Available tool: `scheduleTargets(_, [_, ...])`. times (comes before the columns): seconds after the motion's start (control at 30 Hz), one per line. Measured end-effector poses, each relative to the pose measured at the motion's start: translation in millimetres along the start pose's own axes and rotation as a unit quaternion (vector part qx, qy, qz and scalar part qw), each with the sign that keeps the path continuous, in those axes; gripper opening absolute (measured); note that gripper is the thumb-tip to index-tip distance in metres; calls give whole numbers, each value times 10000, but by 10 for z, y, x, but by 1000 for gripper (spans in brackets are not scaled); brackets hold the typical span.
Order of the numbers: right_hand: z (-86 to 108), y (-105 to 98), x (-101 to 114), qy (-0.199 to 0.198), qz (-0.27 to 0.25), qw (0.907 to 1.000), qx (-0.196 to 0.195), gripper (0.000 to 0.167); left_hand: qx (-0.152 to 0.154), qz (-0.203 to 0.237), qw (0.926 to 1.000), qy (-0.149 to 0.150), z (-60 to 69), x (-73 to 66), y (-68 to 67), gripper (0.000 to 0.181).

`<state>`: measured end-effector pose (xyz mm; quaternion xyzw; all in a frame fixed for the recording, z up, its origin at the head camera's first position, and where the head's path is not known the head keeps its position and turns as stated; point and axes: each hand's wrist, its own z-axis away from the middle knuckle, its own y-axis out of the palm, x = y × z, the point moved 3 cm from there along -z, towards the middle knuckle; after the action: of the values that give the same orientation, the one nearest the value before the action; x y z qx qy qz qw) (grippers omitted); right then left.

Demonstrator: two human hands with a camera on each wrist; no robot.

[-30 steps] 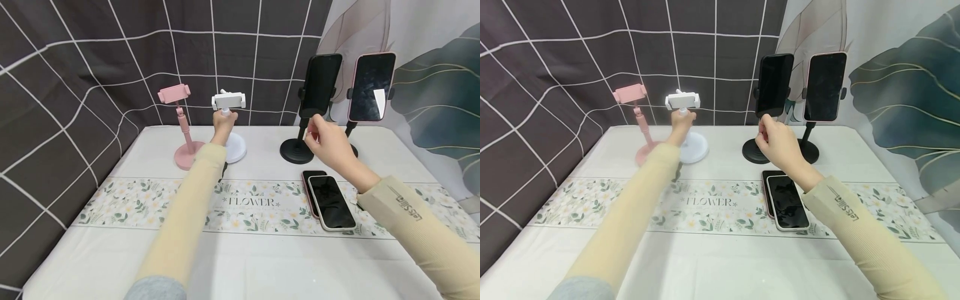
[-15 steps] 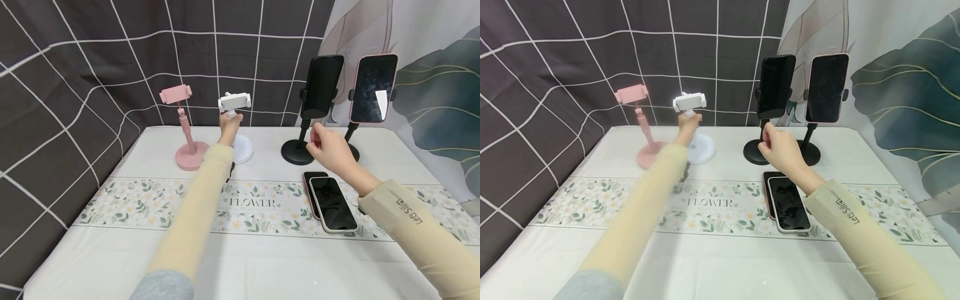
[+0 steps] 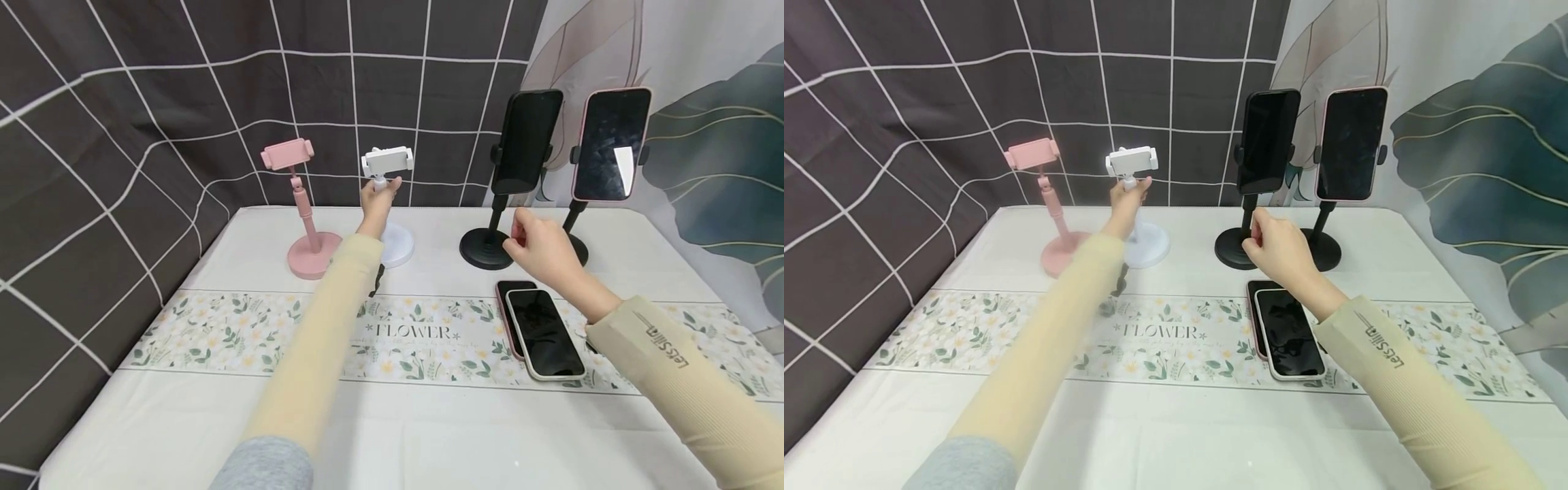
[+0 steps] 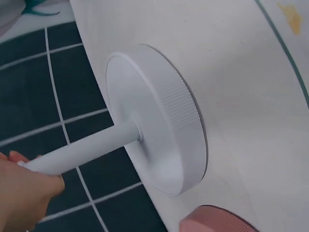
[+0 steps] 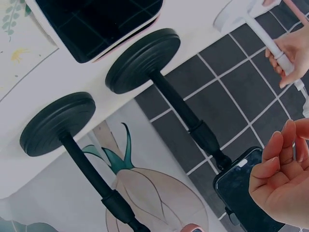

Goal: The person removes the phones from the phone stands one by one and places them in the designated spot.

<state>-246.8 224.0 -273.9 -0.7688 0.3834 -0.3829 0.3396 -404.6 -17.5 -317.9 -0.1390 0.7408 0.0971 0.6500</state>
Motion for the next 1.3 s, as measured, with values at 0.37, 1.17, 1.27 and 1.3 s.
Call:
scheduleTargets(0.37, [-18,-71,35,142,-544,9936,-978,8,138,723,9918,-1049,823,-123,577,92])
scheduleTargets(1.17, [275,-221,746,-862,-708,9871,-1144,26,2786,-973,9508,946,117,482,2087,35])
scheduleTargets(1.27, [286,-202,715,-716,-771,9882,-1109,16,2553,-1027,9568,942,252,398,2059,28])
scheduleTargets(1.3, [290,-197,700,-651,-788,9888,-1084,14,2545,-1057,9571,900,362,277,1964,28])
